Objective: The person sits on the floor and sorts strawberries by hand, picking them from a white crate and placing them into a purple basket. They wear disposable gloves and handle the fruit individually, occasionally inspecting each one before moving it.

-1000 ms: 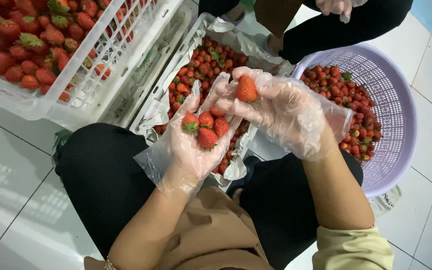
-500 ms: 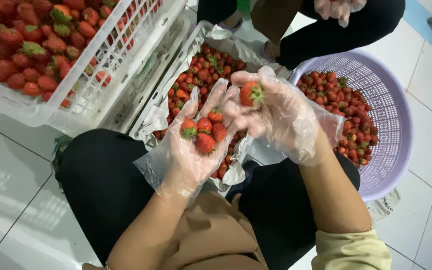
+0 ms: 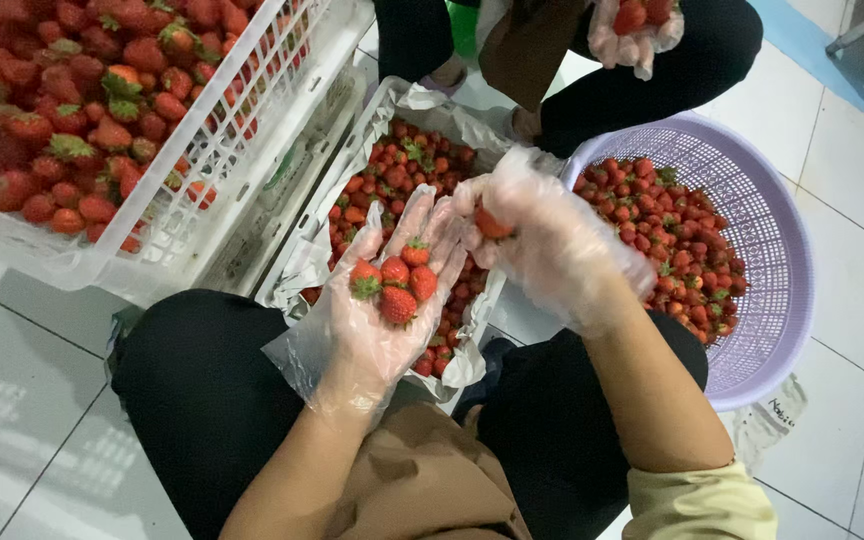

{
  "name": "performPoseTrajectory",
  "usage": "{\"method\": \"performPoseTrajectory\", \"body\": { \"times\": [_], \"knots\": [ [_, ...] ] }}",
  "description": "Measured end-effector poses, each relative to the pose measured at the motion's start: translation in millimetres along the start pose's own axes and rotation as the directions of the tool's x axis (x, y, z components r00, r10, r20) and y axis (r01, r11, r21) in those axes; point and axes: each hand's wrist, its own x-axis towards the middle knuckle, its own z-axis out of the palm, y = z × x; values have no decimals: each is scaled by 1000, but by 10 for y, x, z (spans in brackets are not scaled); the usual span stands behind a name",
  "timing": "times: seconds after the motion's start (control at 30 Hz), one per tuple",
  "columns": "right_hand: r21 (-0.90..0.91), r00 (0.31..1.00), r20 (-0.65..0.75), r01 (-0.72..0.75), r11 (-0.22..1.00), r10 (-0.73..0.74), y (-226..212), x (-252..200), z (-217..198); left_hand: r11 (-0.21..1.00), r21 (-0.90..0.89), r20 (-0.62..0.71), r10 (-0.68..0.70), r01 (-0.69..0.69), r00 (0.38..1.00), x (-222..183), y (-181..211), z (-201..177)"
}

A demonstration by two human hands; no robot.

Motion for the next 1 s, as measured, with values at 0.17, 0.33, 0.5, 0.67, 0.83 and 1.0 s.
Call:
{"method": "performPoseTrajectory", "body": {
  "times": [0.17,0.33,0.5,0.67,0.83,1.0],
  "knots": [
    [-493,979,205,119,862,-18,179,70,15,997,-35,43,-70,72,997,22,16,-114],
    [-449,985,172,49,892,32,360,121,30,998,39,-107,-41,46,993,28,1,-138],
    [-327,979,201,93,941,-27,259,83,25,1000,13,-42,-17,17,999,7,13,-44],
    [-88,980,-45,-195,977,192,51,15,49,999,-17,2,32,-32,999,-8,27,-28],
    [120,987,75,-150,981,141,31,22,57,989,-144,72,-17,27,997,-26,22,-23],
    [98,983,154,-117,988,101,97,40,-62,996,-89,69,3,3,998,-18,34,2]
  ]
}}
